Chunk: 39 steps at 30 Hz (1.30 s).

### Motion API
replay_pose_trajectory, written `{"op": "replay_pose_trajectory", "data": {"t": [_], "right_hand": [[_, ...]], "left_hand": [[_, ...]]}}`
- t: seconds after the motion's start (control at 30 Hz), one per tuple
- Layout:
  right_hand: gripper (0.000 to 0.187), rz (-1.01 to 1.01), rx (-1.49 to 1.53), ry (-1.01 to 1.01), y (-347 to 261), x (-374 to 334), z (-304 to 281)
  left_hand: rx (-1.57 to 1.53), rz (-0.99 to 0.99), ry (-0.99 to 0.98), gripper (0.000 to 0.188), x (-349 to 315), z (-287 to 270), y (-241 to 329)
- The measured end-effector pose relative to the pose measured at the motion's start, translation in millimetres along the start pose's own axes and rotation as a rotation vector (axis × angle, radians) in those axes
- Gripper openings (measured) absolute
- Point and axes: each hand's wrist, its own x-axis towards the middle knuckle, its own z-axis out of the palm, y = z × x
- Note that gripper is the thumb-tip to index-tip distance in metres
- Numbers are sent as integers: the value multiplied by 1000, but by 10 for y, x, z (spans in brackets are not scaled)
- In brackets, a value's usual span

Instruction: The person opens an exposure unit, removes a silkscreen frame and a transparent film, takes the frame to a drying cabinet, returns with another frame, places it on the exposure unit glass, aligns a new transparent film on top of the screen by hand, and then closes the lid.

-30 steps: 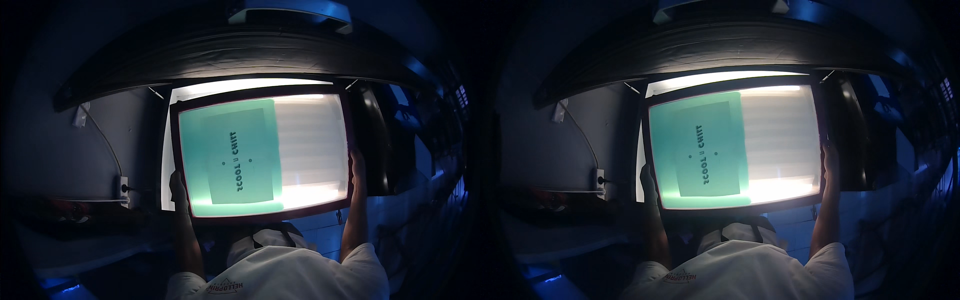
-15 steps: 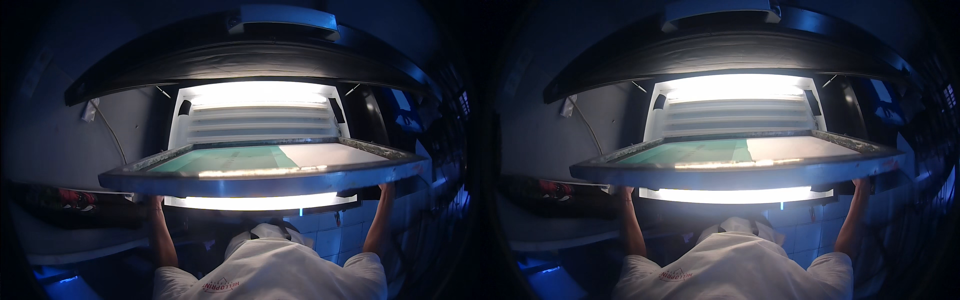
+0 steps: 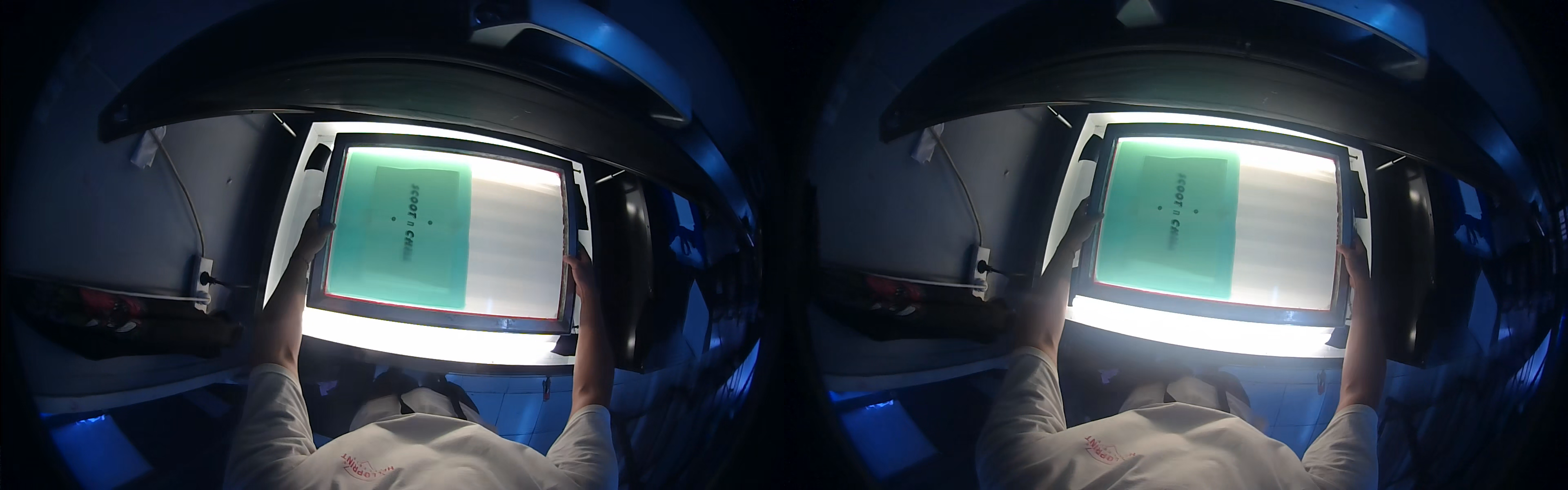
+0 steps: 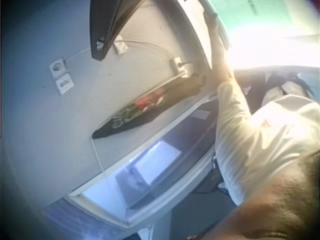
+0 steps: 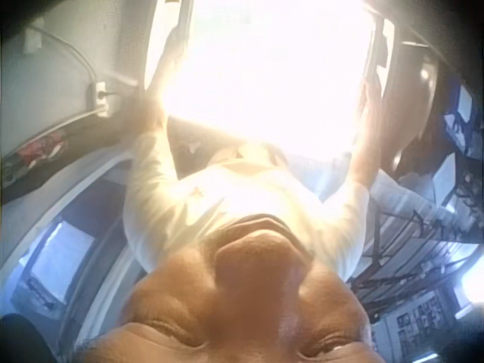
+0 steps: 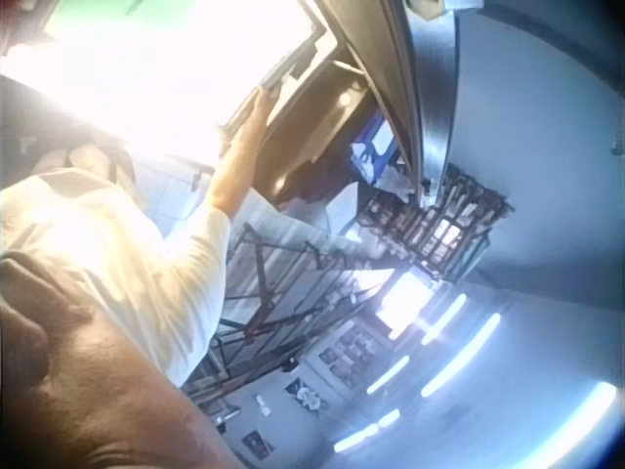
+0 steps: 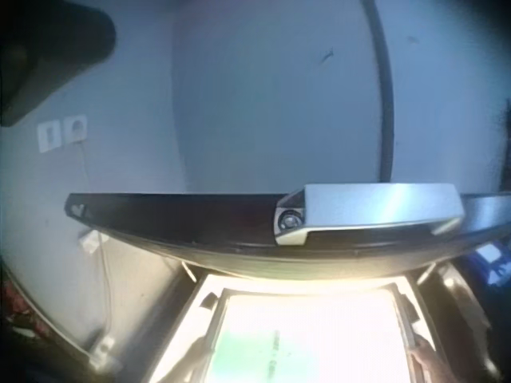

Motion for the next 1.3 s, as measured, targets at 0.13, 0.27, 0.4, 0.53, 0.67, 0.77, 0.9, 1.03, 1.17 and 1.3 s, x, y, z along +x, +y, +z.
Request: {"op": "replay_pose_trajectory", "data": {"t": [0.13, 0.27, 0.4, 0.53, 0.67, 0.77, 0.9, 1.03, 1.17, 1.3], "right_hand": [[55, -89, -156, 84, 490, 480, 80], [51, -59, -187, 146, 698, 521, 97], [44, -132, -245, 117, 774, 578, 111], [42, -106, -301, 98, 695, 614, 213], [44, -86, -300, 99, 667, 590, 190], [44, -108, -329, 131, 688, 625, 230], [40, -140, -369, 196, 804, 660, 178], [41, -166, -394, 182, 846, 699, 157], [42, -142, -345, 168, 881, 710, 167], [47, -71, -340, 86, 881, 680, 65]], "left_hand": [[161, -10, 102, 61, 465, 72, -588], [387, 9, 183, 57, 535, 272, -548], [342, -25, 156, 52, 540, 268, -449], [397, 3, 186, 52, 542, 237, -496], [451, 5, 177, 53, 562, 280, -451], [487, 10, 206, 55, 588, 233, -582], [492, -33, 172, 59, 633, 249, -631], [506, -80, 148, 62, 667, 232, -610], [589, -43, 154, 64, 666, 233, -556], [563, -113, 63, 68, 695, 260, -477]]}}
